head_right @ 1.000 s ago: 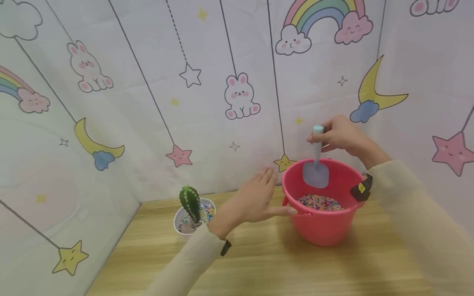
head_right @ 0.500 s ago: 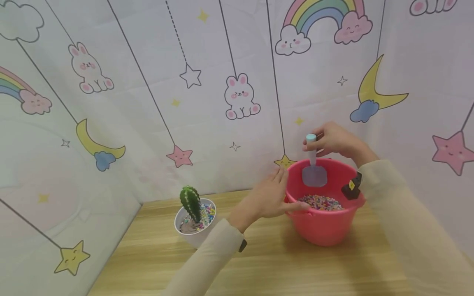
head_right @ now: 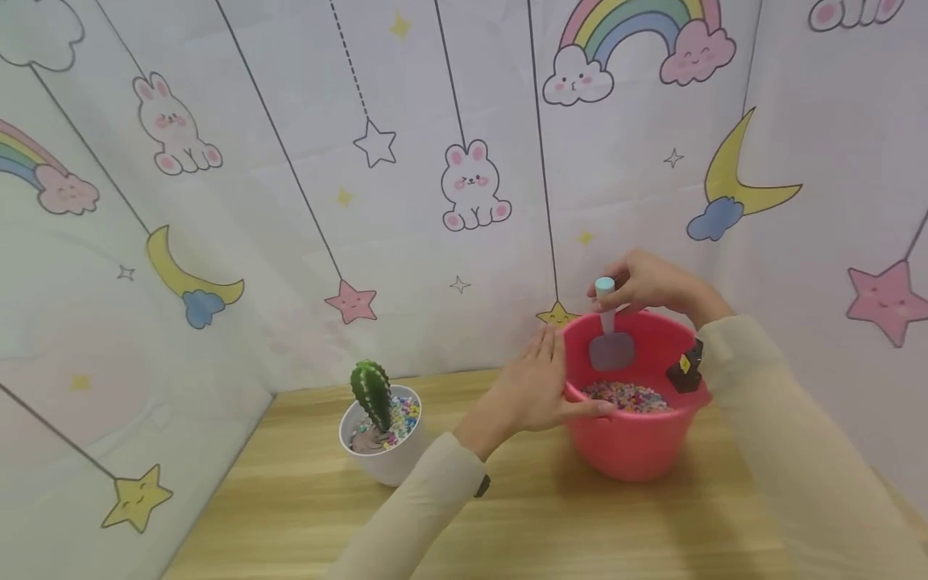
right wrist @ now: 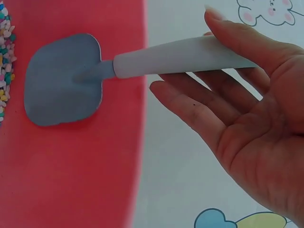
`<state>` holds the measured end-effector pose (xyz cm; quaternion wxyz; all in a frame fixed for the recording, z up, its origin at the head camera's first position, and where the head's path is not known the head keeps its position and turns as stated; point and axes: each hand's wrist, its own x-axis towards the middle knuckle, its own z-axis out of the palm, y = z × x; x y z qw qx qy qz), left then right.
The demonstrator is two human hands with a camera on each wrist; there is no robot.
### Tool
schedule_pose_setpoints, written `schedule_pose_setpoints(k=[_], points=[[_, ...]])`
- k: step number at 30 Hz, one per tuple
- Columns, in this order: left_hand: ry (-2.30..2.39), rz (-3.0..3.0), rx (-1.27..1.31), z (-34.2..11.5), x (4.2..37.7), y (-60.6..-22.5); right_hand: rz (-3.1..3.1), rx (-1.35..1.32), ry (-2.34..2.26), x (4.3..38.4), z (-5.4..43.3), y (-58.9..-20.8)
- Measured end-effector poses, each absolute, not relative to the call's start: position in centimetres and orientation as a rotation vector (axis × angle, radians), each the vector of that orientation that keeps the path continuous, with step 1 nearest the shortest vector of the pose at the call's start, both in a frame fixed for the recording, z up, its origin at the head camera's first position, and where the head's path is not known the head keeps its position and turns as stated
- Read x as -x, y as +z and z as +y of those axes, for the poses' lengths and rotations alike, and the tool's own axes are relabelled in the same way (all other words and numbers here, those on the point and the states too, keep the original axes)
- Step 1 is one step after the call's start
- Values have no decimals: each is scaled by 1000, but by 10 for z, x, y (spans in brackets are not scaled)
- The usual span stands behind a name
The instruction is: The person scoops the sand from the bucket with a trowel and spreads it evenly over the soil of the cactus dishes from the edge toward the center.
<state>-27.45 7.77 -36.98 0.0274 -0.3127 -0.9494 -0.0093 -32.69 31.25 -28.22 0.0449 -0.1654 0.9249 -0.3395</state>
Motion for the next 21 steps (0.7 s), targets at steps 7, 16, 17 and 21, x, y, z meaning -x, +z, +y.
schedule_pose_setpoints(k=[7,16,17,21], points=[[-26,-2938,964,81,274,-367,2818,536,-932,328,317,-288],[21,-2931,959,81,273,-366,2820,523,-897,335,317,-293],[24,-2933,955,81,273,-366,2825,528,-893,335,317,-294],[49,-2925,943,80,274,-368,2813,533,-913,336,318,-296]])
